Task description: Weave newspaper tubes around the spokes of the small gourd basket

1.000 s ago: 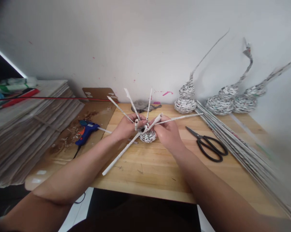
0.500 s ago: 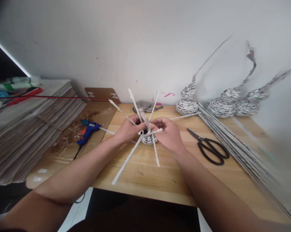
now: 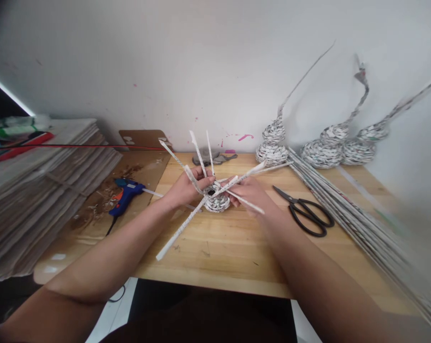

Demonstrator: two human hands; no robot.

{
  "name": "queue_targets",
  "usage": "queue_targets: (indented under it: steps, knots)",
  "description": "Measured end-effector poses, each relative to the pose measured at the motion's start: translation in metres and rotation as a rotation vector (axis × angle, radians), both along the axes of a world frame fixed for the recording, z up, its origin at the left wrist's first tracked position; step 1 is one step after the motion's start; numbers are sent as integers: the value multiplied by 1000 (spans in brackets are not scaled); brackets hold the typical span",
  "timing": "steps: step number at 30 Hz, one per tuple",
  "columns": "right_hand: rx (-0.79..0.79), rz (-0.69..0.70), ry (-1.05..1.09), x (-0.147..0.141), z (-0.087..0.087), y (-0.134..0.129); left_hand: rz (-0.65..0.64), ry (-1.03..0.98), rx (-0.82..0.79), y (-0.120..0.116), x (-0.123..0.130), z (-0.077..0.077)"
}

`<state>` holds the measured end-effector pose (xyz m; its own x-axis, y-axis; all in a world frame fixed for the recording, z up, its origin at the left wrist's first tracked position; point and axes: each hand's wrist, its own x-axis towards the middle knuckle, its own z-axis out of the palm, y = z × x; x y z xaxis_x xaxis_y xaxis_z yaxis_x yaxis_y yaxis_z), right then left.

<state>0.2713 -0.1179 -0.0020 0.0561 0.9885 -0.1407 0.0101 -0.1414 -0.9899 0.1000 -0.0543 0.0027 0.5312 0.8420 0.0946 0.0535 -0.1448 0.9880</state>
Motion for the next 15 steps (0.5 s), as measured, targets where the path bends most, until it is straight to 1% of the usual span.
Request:
queue_targets:
  steps: [1,4,6,9,12,15]
  knots:
    - [-22,9,-13,0,2,-1,-4,12,11,1,-1,0]
    - [-19,-52,-112,-4,8,-4,-26,38,33,4,-4,-3]
    - [-19,-60,-163,-6,10,-6,-39,54,28,7,-7,-6]
    - [13,-23,-176,-6,10,-7,-63,66,-22,9,-9,-7]
    - [60,29,-138,-4,9,-8,-81,27,-97,9,-9,-7]
    - [51,64,-116,-3,12,-10,-76,1,-123,9,-9,-7]
